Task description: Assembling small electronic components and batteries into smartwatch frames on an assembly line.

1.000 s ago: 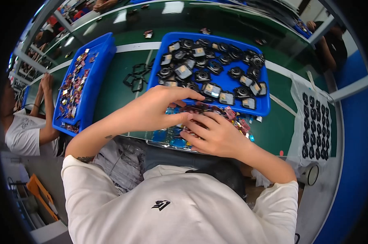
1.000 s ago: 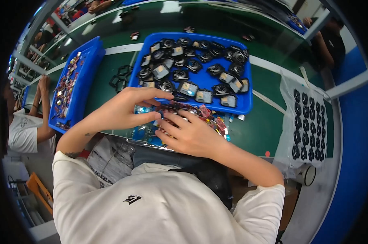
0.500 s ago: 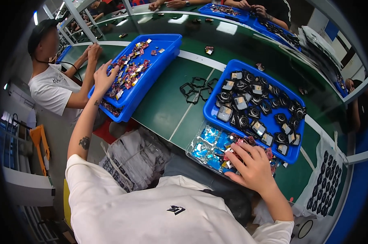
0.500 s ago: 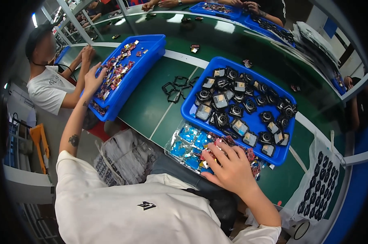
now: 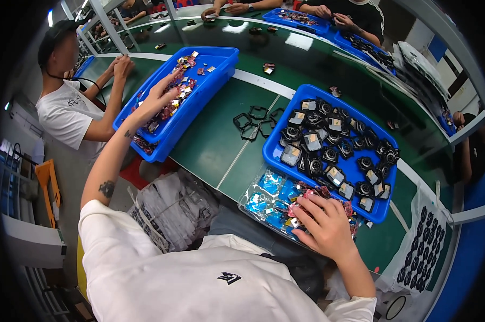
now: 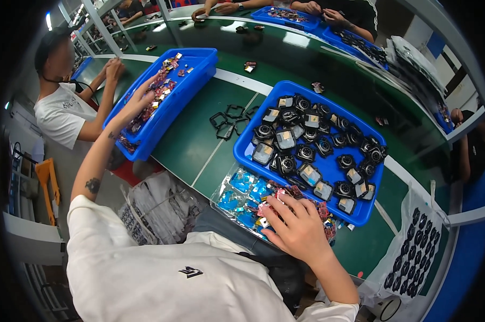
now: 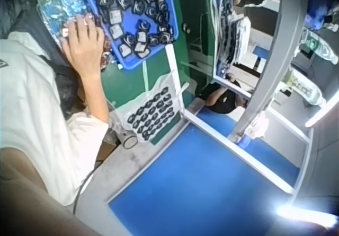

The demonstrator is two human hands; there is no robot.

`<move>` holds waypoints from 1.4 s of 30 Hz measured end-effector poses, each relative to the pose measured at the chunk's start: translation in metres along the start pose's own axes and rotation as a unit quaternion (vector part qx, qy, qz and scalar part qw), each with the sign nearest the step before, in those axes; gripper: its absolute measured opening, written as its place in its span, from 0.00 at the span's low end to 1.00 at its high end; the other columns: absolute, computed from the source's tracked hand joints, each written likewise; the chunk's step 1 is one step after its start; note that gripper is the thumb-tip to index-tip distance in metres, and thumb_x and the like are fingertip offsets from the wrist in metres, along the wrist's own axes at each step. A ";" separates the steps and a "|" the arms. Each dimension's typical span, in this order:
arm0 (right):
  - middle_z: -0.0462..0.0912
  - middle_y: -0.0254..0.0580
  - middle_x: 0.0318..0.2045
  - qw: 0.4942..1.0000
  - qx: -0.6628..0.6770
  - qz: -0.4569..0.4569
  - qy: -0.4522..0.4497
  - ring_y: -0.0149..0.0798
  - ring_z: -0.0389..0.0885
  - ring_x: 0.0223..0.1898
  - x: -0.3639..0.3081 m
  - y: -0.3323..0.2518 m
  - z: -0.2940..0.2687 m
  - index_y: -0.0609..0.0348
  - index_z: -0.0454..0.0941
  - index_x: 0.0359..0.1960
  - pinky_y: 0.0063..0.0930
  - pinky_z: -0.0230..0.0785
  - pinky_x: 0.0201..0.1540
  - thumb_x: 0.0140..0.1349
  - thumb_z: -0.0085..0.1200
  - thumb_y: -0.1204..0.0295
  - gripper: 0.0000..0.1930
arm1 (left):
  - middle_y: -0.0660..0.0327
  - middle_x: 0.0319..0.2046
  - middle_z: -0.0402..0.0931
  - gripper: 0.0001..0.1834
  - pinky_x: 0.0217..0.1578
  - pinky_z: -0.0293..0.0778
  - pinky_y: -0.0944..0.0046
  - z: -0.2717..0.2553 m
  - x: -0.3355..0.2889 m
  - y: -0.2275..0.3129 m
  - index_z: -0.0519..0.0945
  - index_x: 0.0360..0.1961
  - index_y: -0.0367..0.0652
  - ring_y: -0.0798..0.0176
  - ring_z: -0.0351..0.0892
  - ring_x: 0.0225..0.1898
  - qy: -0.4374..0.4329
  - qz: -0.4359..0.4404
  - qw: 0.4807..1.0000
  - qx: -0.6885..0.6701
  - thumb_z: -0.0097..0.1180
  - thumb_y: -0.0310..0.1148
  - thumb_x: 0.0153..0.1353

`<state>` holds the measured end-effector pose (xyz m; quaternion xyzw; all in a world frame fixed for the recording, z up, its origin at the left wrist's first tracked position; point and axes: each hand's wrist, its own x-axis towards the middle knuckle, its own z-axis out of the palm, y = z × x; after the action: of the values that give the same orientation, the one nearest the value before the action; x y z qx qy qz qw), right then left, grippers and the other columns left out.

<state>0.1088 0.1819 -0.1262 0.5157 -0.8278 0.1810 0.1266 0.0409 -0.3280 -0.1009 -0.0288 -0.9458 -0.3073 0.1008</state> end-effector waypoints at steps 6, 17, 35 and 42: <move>0.76 0.38 0.49 1.000 -0.006 0.004 -0.006 0.43 0.72 0.51 0.001 -0.002 -0.003 0.53 0.77 0.46 0.40 0.64 0.48 0.47 0.62 0.61 0.22 | 0.36 0.66 0.41 0.47 0.65 0.42 0.43 0.016 0.011 -0.033 0.56 0.67 0.68 0.35 0.39 0.68 0.053 -0.116 0.977 0.169 0.55 0.67 0.46; 0.76 0.37 0.49 1.000 0.011 0.015 -0.001 0.43 0.72 0.50 0.001 -0.002 -0.001 0.53 0.77 0.45 0.39 0.63 0.47 0.48 0.62 0.61 0.21 | 0.54 0.55 0.68 0.23 0.58 0.60 0.57 0.025 0.031 -0.008 0.80 0.45 0.49 0.51 0.68 0.56 0.101 0.034 0.987 0.118 0.60 0.51 0.53; 0.75 0.40 0.50 0.995 0.079 0.003 0.057 0.43 0.72 0.51 -0.003 0.000 -0.012 0.56 0.77 0.43 0.37 0.65 0.48 0.45 0.63 0.63 0.22 | 0.58 0.27 0.77 0.13 0.36 0.71 0.69 0.006 0.043 0.035 0.77 0.34 0.39 0.69 0.76 0.31 0.282 0.108 0.950 0.086 0.62 0.26 0.45; 0.74 0.43 0.51 0.977 0.049 0.046 0.202 0.46 0.73 0.50 -0.006 0.010 -0.020 0.57 0.77 0.44 0.38 0.67 0.48 0.42 0.65 0.67 0.23 | 0.67 0.30 0.77 0.10 0.36 0.71 0.74 0.034 0.036 0.148 0.78 0.35 0.39 0.76 0.74 0.34 0.206 0.203 0.953 -0.089 0.62 0.24 0.50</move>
<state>0.1025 0.1989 -0.1125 0.4353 -0.7984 0.3269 0.2574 0.0165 -0.1882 -0.0353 -0.1652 -0.8475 -0.3626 0.3506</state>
